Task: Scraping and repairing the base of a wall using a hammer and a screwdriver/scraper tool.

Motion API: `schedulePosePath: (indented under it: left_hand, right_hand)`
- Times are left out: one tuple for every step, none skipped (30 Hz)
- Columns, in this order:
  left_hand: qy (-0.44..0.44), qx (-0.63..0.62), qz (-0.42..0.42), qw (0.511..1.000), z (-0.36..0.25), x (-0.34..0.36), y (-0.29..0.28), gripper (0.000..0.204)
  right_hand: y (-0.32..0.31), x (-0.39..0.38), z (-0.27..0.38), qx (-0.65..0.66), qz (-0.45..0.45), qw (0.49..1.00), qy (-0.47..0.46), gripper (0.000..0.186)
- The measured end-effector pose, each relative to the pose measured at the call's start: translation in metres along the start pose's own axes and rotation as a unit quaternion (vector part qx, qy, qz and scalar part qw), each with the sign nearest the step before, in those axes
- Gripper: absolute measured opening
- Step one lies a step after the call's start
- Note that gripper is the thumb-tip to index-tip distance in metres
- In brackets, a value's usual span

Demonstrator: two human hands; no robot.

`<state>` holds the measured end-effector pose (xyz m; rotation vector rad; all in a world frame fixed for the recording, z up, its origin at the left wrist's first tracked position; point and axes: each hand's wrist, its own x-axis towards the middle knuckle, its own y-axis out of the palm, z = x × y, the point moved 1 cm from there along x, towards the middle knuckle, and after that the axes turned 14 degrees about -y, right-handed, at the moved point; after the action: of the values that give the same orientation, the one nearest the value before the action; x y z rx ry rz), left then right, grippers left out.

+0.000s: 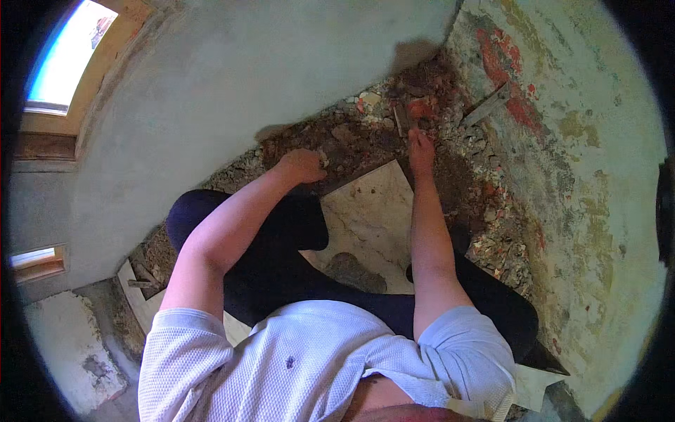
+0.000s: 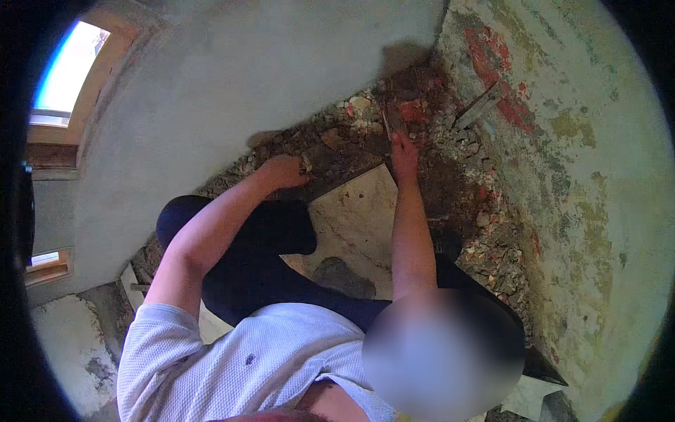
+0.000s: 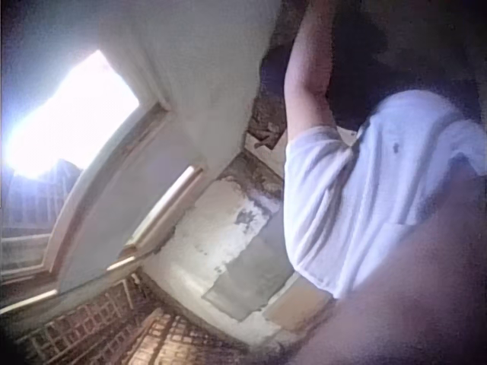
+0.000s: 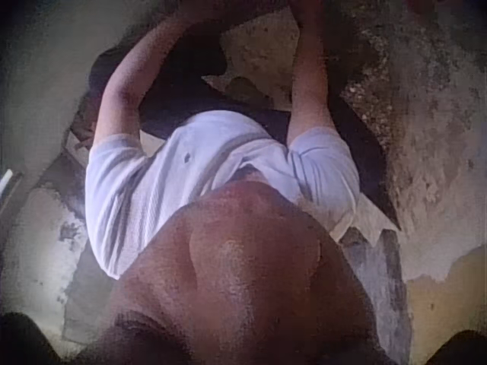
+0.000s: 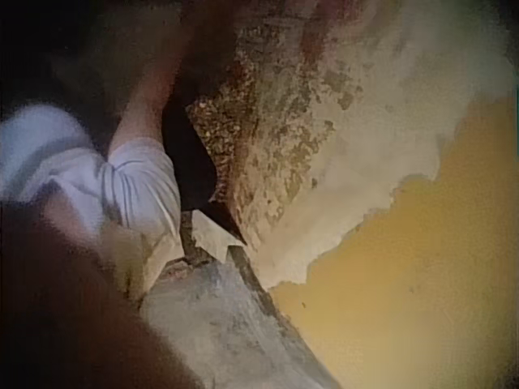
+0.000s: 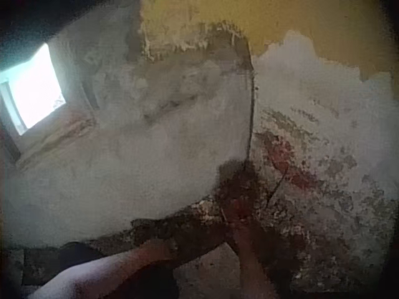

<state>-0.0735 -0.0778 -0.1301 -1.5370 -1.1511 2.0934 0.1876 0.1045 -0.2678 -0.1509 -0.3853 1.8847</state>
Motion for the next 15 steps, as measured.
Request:
schedulePosePath:
  left_hand:
    - [-0.013,0.016,0.014,1.000,-0.003,-0.004,-0.005,0.053]
    - [-0.014,0.018,0.011,1.000,0.001,-0.002,-0.003,0.053]
    - [-0.019,0.024,0.018,0.999,0.009,0.002,0.003,0.054]
    - [-0.023,0.030,0.027,0.999,0.015,0.004,0.007,0.054]
    - [-0.020,0.032,0.027,0.999,0.010,-0.001,0.003,0.054]
    - [-0.021,0.018,0.019,0.999,0.004,-0.007,0.001,0.055]
    - [-0.021,0.004,0.007,1.000,-0.003,-0.012,-0.006,0.055]
    - [-0.017,0.002,0.007,1.000,-0.008,-0.010,-0.009,0.055]
    - [-0.015,0.017,0.021,1.000,-0.014,-0.006,-0.014,0.056]
    - [-0.036,0.032,0.047,0.998,-0.002,-0.007,-0.006,0.056]
    - [-0.051,0.029,0.055,0.997,0.010,-0.008,0.002,0.056]
    - [-0.032,0.022,0.037,0.999,0.004,-0.002,0.000,0.057]
    - [-0.012,0.015,0.022,1.000,-0.002,0.002,0.000,0.057]
    - [-0.011,0.013,0.025,1.000,-0.004,0.001,0.001,0.057]
    - [-0.006,0.015,0.018,1.000,-0.003,-0.005,0.000,0.058]
  right_hand:
    - [0.003,-0.009,-0.013,0.001,-0.003,1.000,0.000,0.053]
    - [0.009,-0.023,-0.026,-0.022,0.023,0.999,0.043,0.052]
    - [0.017,-0.035,-0.034,-0.042,0.050,0.994,0.084,0.050]
    - [0.024,-0.049,-0.040,-0.038,0.051,0.994,0.083,0.050]
    - [0.025,-0.065,-0.047,-0.102,0.074,0.985,0.119,0.048]
    - [0.026,-0.072,-0.055,-0.166,0.096,0.969,0.155,0.046]
    - [0.021,-0.068,-0.060,-0.169,0.091,0.969,0.156,0.046]
    - [0.015,-0.061,-0.063,-0.169,0.101,0.974,0.109,0.045]
    - [0.008,-0.053,-0.066,-0.171,0.111,0.977,0.062,0.044]
    - [0.023,-0.049,-0.039,-0.141,0.125,0.981,0.052,0.044]
    - [0.034,-0.037,-0.003,-0.112,0.137,0.984,0.038,0.044]
    - [0.028,-0.019,0.003,-0.115,0.095,0.989,-0.006,0.045]
    - [0.022,-0.004,0.006,-0.118,0.053,0.990,-0.048,0.046]
    - [0.022,0.004,0.015,-0.121,0.055,0.990,-0.045,0.046]
    - [0.025,0.013,0.037,-0.100,0.025,0.992,-0.071,0.045]
